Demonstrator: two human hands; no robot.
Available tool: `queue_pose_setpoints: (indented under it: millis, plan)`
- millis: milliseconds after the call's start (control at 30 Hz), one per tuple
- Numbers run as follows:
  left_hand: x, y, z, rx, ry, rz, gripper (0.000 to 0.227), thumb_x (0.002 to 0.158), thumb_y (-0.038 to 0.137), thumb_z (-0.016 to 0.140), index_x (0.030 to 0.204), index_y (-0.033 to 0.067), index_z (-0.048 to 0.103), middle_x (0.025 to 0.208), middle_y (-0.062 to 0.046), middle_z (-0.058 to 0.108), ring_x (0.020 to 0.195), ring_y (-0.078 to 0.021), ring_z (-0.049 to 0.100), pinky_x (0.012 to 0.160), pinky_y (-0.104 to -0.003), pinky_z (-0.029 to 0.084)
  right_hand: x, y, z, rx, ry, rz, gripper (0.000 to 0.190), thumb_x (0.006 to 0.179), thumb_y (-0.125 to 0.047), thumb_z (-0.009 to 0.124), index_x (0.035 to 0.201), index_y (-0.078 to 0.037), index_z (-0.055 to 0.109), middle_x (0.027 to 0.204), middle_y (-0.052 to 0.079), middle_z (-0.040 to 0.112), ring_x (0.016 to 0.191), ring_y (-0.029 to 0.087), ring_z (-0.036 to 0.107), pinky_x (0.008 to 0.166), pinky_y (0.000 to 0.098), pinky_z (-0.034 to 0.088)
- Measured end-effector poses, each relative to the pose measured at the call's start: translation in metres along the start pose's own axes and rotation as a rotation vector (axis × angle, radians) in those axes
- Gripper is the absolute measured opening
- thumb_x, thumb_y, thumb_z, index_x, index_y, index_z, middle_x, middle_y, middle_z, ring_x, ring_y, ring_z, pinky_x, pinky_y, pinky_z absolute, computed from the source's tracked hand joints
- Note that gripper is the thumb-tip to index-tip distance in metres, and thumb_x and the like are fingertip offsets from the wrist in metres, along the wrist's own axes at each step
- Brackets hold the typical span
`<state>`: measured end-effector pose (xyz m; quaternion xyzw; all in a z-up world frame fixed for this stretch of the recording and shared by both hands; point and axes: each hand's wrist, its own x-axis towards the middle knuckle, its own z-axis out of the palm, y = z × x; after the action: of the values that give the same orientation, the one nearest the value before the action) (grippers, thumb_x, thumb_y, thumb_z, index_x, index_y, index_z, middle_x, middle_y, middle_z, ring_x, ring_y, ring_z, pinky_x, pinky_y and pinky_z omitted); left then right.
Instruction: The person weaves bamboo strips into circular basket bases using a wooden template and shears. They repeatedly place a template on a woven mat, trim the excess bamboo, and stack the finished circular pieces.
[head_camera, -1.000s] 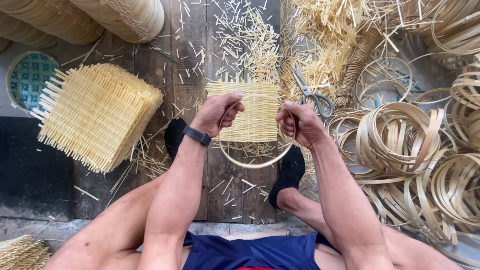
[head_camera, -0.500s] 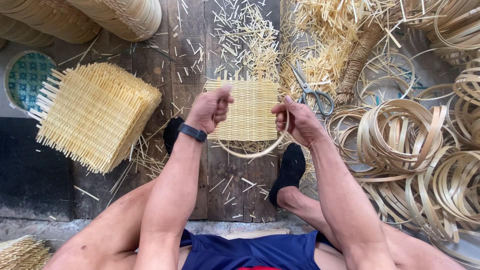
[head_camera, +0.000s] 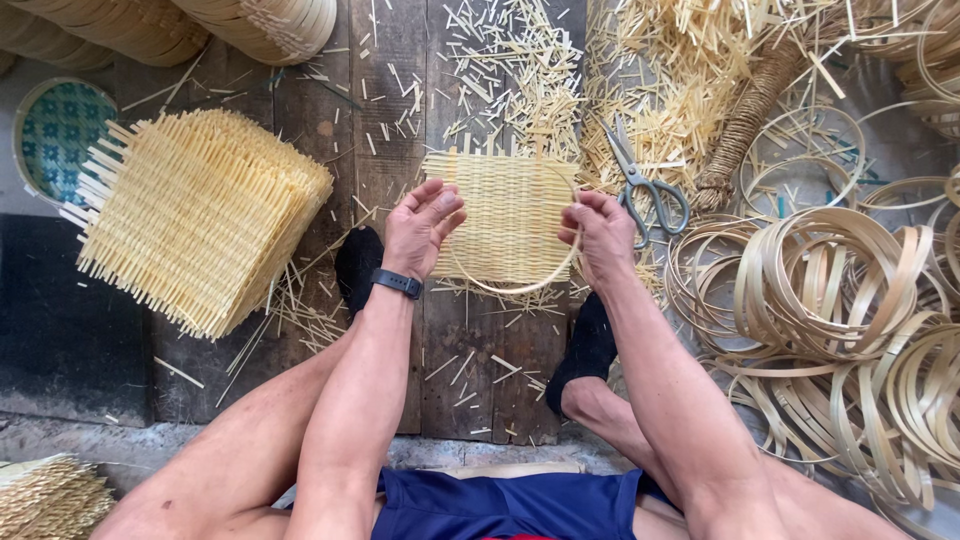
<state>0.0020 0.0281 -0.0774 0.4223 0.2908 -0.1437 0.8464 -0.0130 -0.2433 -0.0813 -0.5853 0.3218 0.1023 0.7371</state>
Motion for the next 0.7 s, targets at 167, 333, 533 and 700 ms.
queue_pose_setpoints:
  millis: [167, 333, 533, 700]
  plan:
    - [-0.005, -0.013, 0.003, -0.080, 0.000, -0.112, 0.027, 0.098, 0.028, 0.064, 0.110, 0.0041, 0.069, 0.080, -0.003, 0.066, 0.069, -0.0130, 0.061, 0.059, -0.026, 0.055, -0.004, -0.004, 0.011, 0.402, -0.012, 0.003, 0.022, 0.094, -0.013, 0.068, 0.113, -0.008, 0.060, 0.086, 0.005, 0.066, 0.077, 0.016, 0.066, 0.070, 0.0353, 0.060]
    - [0.006, -0.033, 0.002, -0.546, -0.021, -0.049, 0.029, 0.101, 0.035, 0.065, 0.088, 0.0094, 0.064, 0.063, 0.004, 0.048, 0.056, -0.0080, 0.045, 0.047, -0.022, 0.035, -0.020, -0.002, 0.014, 0.490, -0.232, 0.143, 0.042, 0.093, -0.047, 0.063, 0.093, -0.005, 0.067, 0.069, 0.005, 0.061, 0.069, 0.022, 0.065, 0.075, 0.0432, 0.060]
    - [0.013, -0.020, 0.001, -0.600, 0.072, -0.137, 0.038, 0.099, 0.037, 0.067, 0.073, 0.0112, 0.058, 0.053, 0.004, 0.041, 0.044, -0.0077, 0.036, 0.037, -0.023, 0.025, -0.029, 0.009, 0.014, 0.509, -0.404, 0.118, 0.047, 0.100, -0.053, 0.060, 0.082, -0.009, 0.060, 0.066, 0.000, 0.054, 0.066, 0.018, 0.060, 0.074, 0.0424, 0.056]
    - [0.005, -0.008, 0.012, -0.644, -0.009, -0.171, 0.037, 0.098, 0.037, 0.065, 0.073, 0.0105, 0.059, 0.053, 0.004, 0.042, 0.045, -0.0086, 0.037, 0.038, -0.023, 0.027, -0.032, -0.001, 0.012, 0.544, -0.445, 0.079, 0.049, 0.106, -0.053, 0.059, 0.087, -0.007, 0.063, 0.070, 0.001, 0.057, 0.070, 0.020, 0.063, 0.077, 0.0458, 0.058]
